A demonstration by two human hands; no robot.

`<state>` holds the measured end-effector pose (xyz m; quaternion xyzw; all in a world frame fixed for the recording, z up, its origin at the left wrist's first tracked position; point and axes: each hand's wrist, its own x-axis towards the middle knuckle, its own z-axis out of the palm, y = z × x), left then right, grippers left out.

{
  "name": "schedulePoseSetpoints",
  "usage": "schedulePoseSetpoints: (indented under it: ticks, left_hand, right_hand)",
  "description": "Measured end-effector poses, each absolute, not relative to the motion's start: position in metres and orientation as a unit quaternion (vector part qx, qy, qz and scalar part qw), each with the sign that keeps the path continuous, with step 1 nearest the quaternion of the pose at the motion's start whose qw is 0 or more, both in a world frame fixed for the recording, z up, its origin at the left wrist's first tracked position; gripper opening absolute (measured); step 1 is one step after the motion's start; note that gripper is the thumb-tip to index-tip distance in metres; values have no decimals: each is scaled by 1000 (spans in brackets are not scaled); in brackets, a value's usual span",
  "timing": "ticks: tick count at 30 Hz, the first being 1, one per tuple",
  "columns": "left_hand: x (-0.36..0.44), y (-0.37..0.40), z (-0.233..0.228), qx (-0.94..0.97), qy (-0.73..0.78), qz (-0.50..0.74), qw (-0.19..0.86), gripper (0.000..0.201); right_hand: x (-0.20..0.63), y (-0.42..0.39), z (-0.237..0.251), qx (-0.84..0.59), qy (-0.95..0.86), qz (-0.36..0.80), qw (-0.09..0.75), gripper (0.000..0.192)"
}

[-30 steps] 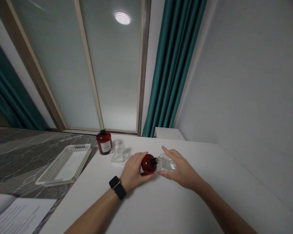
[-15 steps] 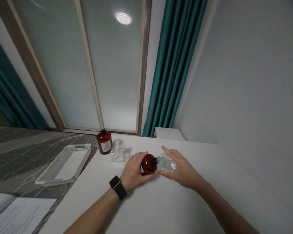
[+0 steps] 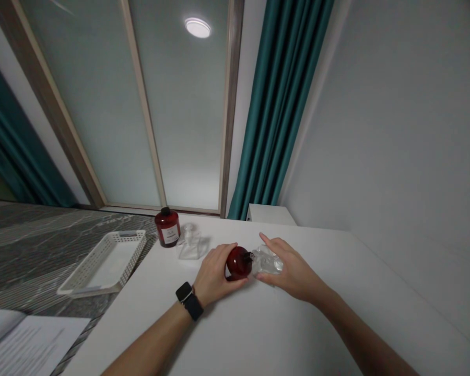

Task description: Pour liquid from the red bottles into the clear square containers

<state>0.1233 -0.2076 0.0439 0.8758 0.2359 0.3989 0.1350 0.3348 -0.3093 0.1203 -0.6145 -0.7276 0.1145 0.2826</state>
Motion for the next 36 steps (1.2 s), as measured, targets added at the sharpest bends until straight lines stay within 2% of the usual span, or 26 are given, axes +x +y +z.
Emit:
schedulePoseSetpoints:
  ticks: [36]
  left_hand:
    - [123, -208, 43, 879, 236, 392, 134, 78]
  right_hand:
    - [338, -307, 124, -604, -736, 124, 278, 89]
